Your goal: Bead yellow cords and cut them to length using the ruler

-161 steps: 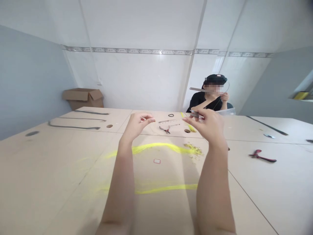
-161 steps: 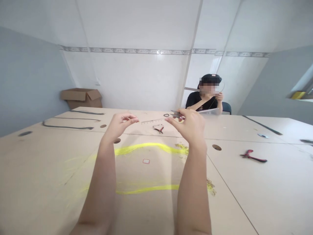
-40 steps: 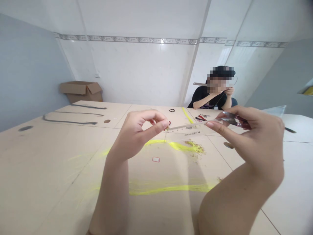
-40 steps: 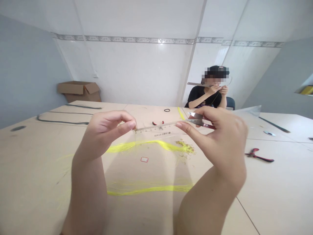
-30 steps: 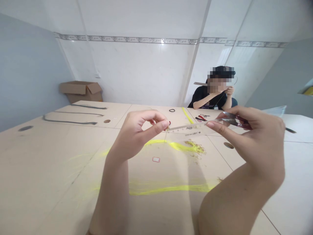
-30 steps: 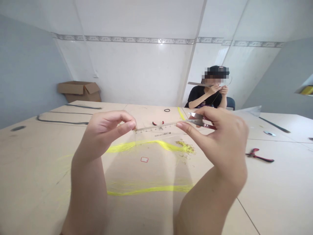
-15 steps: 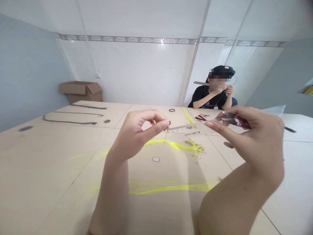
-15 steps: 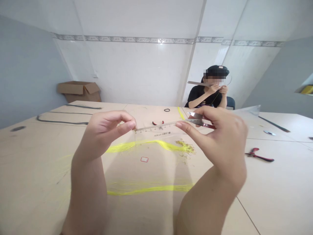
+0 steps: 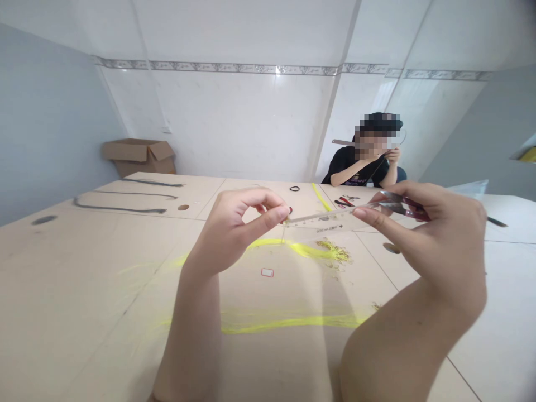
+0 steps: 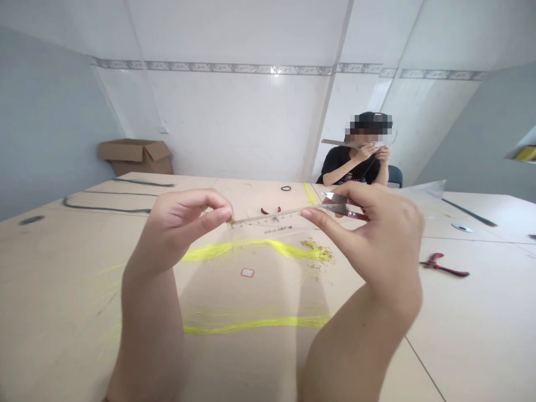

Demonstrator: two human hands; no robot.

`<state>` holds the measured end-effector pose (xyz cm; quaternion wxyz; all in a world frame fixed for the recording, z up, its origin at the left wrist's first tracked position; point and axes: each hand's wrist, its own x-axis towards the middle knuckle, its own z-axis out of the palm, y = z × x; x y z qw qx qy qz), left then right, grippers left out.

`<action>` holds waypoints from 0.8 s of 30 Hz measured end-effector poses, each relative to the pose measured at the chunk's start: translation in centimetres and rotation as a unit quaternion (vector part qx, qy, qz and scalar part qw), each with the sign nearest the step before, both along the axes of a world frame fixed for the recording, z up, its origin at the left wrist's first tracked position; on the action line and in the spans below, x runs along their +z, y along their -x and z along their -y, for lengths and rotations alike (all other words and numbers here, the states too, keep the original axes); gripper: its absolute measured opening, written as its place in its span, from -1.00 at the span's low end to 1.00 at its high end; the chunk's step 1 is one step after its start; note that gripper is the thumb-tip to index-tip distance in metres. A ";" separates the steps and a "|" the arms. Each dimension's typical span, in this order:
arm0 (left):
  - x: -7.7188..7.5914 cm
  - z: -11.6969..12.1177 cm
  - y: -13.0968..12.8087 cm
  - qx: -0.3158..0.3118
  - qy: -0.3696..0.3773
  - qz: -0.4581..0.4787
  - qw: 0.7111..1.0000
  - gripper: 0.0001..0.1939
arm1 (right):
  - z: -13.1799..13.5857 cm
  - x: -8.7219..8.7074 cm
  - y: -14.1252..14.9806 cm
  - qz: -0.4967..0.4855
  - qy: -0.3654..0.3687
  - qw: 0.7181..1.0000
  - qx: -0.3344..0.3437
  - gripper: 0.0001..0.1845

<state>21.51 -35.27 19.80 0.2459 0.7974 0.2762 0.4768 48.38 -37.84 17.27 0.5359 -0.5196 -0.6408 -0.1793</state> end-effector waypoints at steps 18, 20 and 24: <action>0.0 0.0 0.0 -0.001 0.002 -0.003 1.000 -0.76 | 0.4 0.0 0.3 -0.016 0.043 0.999 -0.009 -0.60; 0.0 0.0 0.0 0.003 0.005 -0.004 1.000 -0.76 | 0.4 0.0 0.4 -0.018 0.047 0.999 -0.008 -0.61; 0.0 0.1 0.0 0.011 0.013 -0.006 1.000 -0.76 | 0.5 0.0 0.4 -0.025 0.054 0.998 -0.009 -0.64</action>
